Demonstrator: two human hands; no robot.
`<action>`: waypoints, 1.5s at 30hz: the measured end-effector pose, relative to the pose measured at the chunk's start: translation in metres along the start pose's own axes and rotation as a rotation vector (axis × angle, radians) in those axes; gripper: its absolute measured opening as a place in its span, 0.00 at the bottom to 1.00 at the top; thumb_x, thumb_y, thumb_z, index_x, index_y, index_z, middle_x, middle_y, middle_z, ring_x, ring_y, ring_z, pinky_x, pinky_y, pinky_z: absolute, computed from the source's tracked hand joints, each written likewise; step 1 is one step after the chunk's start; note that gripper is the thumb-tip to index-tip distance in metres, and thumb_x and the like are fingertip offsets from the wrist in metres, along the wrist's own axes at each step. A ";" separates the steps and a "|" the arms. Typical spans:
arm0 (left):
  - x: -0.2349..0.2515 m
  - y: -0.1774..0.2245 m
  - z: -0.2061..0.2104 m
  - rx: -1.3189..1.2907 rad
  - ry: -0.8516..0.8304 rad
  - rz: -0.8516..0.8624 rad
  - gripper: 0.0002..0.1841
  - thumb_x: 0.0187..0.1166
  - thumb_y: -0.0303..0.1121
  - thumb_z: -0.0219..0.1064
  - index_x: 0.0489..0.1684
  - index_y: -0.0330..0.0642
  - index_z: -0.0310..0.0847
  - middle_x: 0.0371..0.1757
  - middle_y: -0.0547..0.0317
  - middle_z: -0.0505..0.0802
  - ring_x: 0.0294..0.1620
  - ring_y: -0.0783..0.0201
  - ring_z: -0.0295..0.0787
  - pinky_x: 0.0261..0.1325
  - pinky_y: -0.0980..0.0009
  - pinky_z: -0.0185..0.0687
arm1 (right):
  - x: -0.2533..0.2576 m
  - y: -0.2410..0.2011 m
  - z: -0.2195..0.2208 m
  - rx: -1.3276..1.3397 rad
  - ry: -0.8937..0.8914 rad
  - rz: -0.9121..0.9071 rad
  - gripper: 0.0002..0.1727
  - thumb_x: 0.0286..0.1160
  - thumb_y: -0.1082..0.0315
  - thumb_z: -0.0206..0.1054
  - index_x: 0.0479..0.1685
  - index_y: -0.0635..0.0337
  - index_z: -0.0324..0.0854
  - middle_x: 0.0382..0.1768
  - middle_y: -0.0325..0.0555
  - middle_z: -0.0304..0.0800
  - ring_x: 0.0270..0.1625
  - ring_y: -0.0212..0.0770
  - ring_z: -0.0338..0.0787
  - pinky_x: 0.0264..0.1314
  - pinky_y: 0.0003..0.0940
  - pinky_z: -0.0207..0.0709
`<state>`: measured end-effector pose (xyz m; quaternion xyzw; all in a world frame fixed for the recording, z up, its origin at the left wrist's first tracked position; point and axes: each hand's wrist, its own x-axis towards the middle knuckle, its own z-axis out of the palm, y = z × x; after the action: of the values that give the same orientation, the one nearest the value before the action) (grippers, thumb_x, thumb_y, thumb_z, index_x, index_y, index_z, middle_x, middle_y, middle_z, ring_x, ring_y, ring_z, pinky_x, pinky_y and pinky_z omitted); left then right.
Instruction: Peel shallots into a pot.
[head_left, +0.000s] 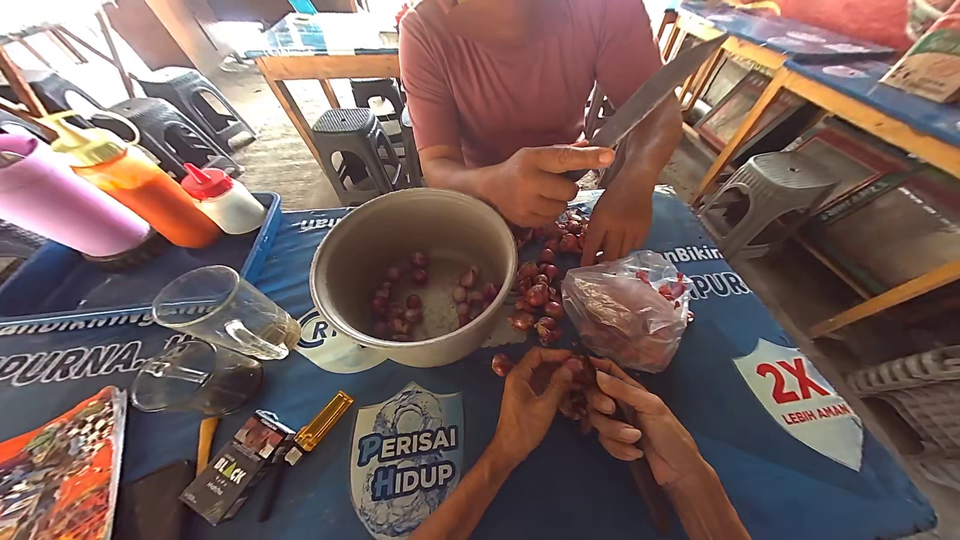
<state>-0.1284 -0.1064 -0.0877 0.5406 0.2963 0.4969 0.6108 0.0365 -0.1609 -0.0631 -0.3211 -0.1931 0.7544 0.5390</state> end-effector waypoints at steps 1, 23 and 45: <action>0.001 0.001 0.000 -0.022 -0.003 -0.023 0.11 0.82 0.23 0.64 0.57 0.26 0.81 0.48 0.54 0.93 0.47 0.69 0.93 0.54 0.72 0.90 | 0.000 0.000 -0.001 0.017 -0.007 -0.006 0.14 0.88 0.67 0.51 0.65 0.54 0.74 0.23 0.38 0.80 0.12 0.26 0.78 0.10 0.18 0.73; 0.003 0.003 -0.004 -0.073 0.060 -0.105 0.08 0.77 0.20 0.67 0.50 0.28 0.83 0.39 0.58 0.94 0.38 0.71 0.92 0.47 0.74 0.90 | -0.004 0.007 0.011 -0.390 0.091 -0.097 0.32 0.82 0.70 0.59 0.88 0.55 0.65 0.31 0.41 0.87 0.13 0.27 0.76 0.09 0.19 0.71; 0.005 0.004 -0.009 -0.104 -0.047 -0.154 0.16 0.82 0.25 0.64 0.65 0.27 0.79 0.53 0.53 0.93 0.51 0.67 0.91 0.60 0.71 0.86 | -0.003 0.005 0.008 -0.211 0.128 -0.043 0.29 0.87 0.66 0.52 0.89 0.55 0.64 0.23 0.38 0.80 0.11 0.26 0.74 0.08 0.18 0.68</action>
<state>-0.1360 -0.0986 -0.0855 0.4953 0.2961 0.4505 0.6812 0.0278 -0.1648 -0.0596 -0.4194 -0.2435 0.6962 0.5293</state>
